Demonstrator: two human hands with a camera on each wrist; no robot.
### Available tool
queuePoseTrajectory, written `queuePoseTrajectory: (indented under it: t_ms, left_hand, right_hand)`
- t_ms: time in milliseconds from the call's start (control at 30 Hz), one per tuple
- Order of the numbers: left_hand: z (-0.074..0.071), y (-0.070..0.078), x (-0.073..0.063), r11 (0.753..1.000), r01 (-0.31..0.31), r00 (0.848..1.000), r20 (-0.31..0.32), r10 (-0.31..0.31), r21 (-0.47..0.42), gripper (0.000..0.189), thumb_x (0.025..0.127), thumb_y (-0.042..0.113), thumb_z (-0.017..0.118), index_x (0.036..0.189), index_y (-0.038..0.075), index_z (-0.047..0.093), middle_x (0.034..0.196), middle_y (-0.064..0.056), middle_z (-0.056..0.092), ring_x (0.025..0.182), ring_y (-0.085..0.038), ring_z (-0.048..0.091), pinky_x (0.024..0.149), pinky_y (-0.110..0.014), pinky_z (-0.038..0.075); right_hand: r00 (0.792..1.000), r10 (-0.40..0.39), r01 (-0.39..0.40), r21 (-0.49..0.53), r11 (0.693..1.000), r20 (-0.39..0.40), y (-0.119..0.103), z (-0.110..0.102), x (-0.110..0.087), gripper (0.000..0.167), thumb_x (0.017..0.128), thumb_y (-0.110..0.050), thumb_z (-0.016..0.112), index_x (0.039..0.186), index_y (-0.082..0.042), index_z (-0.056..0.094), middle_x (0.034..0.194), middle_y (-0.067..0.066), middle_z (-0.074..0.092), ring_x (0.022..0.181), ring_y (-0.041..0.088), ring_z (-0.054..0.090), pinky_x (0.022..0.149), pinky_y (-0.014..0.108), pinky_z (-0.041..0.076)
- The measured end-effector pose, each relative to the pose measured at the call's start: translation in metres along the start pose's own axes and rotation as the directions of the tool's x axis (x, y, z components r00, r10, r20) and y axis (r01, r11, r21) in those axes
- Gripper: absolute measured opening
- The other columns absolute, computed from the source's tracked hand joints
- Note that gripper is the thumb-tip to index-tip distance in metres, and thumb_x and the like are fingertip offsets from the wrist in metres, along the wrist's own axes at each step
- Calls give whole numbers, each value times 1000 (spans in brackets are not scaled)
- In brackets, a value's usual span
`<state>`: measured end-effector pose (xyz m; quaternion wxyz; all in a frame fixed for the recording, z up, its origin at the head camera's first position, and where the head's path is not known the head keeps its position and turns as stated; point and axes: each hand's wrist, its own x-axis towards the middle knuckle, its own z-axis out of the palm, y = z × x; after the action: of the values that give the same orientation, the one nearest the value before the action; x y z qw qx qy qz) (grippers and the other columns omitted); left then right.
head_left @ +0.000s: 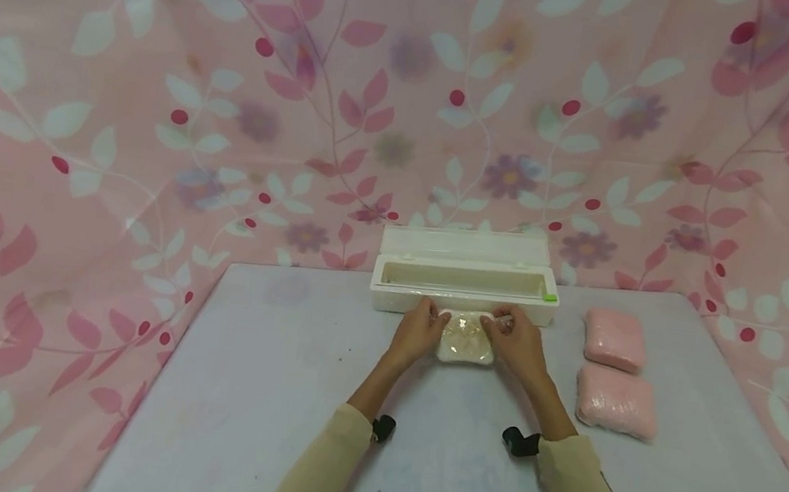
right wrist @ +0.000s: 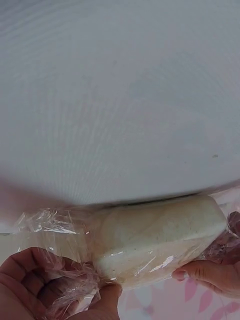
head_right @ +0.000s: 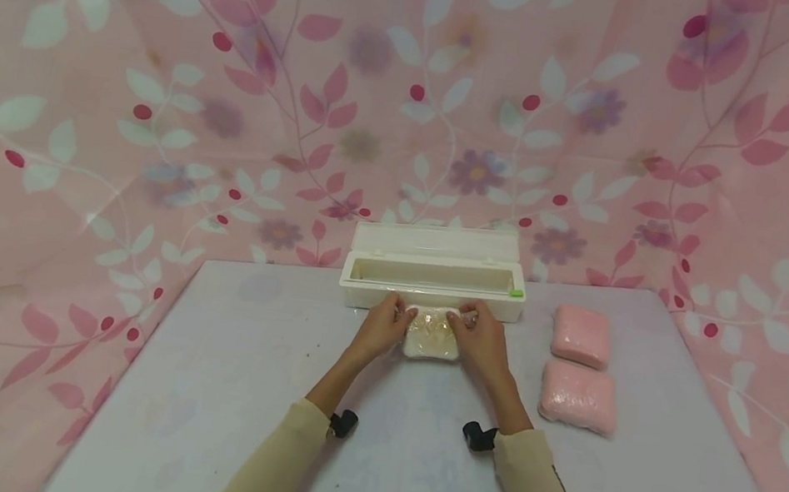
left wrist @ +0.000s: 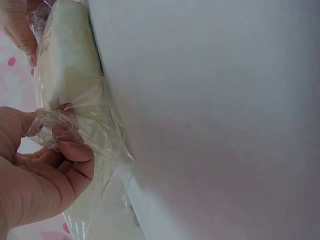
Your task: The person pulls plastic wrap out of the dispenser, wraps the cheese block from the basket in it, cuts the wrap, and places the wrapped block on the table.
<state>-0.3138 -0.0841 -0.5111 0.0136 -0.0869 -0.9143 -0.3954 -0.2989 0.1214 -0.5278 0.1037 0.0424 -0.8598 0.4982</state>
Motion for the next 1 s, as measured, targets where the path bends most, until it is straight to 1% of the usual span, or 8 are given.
queuePoseTrajectory:
  t_ms: [267, 400, 567, 633, 733, 833, 933, 1000]
  left_hand:
    - [5, -3, 4, 1000, 0, 1000, -5, 0, 16, 22, 100, 30, 58, 93, 11, 49, 70, 1, 47, 61, -14, 47, 53, -28, 37]
    - [4, -2, 4, 1000, 1, 1000, 4, -1, 28, 22, 100, 31, 56, 93, 11, 49, 71, 0, 49, 64, -16, 49, 55, -30, 39]
    - [-7, 0, -2, 997, 13, 1000, 19, -14, 80, 26, 99, 33, 57, 104, 8, 55, 83, -6, 61, 74, -21, 57, 64, -36, 45]
    - [-12, 0, -6, 993, 16, 1000, 11, -17, 116, 29, 98, 32, 60, 110, 6, 57, 92, -10, 65, 81, -23, 61, 68, -39, 48]
    - [-19, 3, -12, 982, 11, 1000, -12, -9, 187, 35, 95, 30, 65, 116, 2, 59, 105, -13, 67, 92, -29, 63, 75, -42, 50]
    - [-23, 8, -18, 974, 11, 999, -38, -2, 225, 39, 93, 29, 68, 120, 2, 59, 114, -14, 66, 101, -33, 62, 80, -45, 50]
    - [-22, 16, -23, 973, 6, 998, -62, 8, 231, 38, 93, 28, 69, 119, 2, 60, 114, -16, 65, 104, -36, 61, 81, -49, 49]
    - [-20, 22, -26, 972, -10, 998, -63, 26, 237, 38, 93, 29, 69, 119, 2, 61, 114, -16, 65, 106, -35, 60, 82, -49, 49]
  right_hand:
    - [999, 38, -39, -40, 998, -32, 6, 4, 1, 32, 93, -34, 69, 110, -9, 60, 76, 5, 59, 65, 18, 50, 57, 32, 41]
    - [1000, 30, -30, -52, 998, 0, 5, 1, 1, 32, 94, -33, 68, 112, -8, 59, 82, 9, 63, 71, 21, 55, 61, 34, 44]
    - [995, 7, 1, -84, 996, 104, -4, -27, -3, 42, 96, -33, 65, 126, -4, 57, 104, 19, 69, 91, 32, 66, 71, 43, 51]
    - [994, 16, -5, -104, 995, 111, -5, -43, -5, 47, 97, -32, 64, 131, -2, 54, 108, 21, 69, 96, 35, 66, 75, 47, 52]
    - [998, 27, -18, -145, 989, 55, -5, -65, -5, 49, 97, -31, 64, 132, 2, 52, 106, 23, 69, 96, 37, 67, 77, 50, 52]
    - [999, 10, -19, -179, 984, -52, -1, -78, -1, 51, 95, -30, 67, 131, 3, 52, 105, 22, 68, 96, 37, 64, 80, 52, 49]
    - [989, -7, -24, -210, 977, -146, 4, -81, 7, 60, 89, -32, 74, 132, 4, 51, 118, 25, 61, 109, 41, 55, 89, 56, 43]
    - [986, -6, -30, -220, 975, -165, 9, -80, 15, 70, 85, -35, 79, 134, 5, 48, 128, 27, 53, 119, 45, 46, 97, 59, 37]
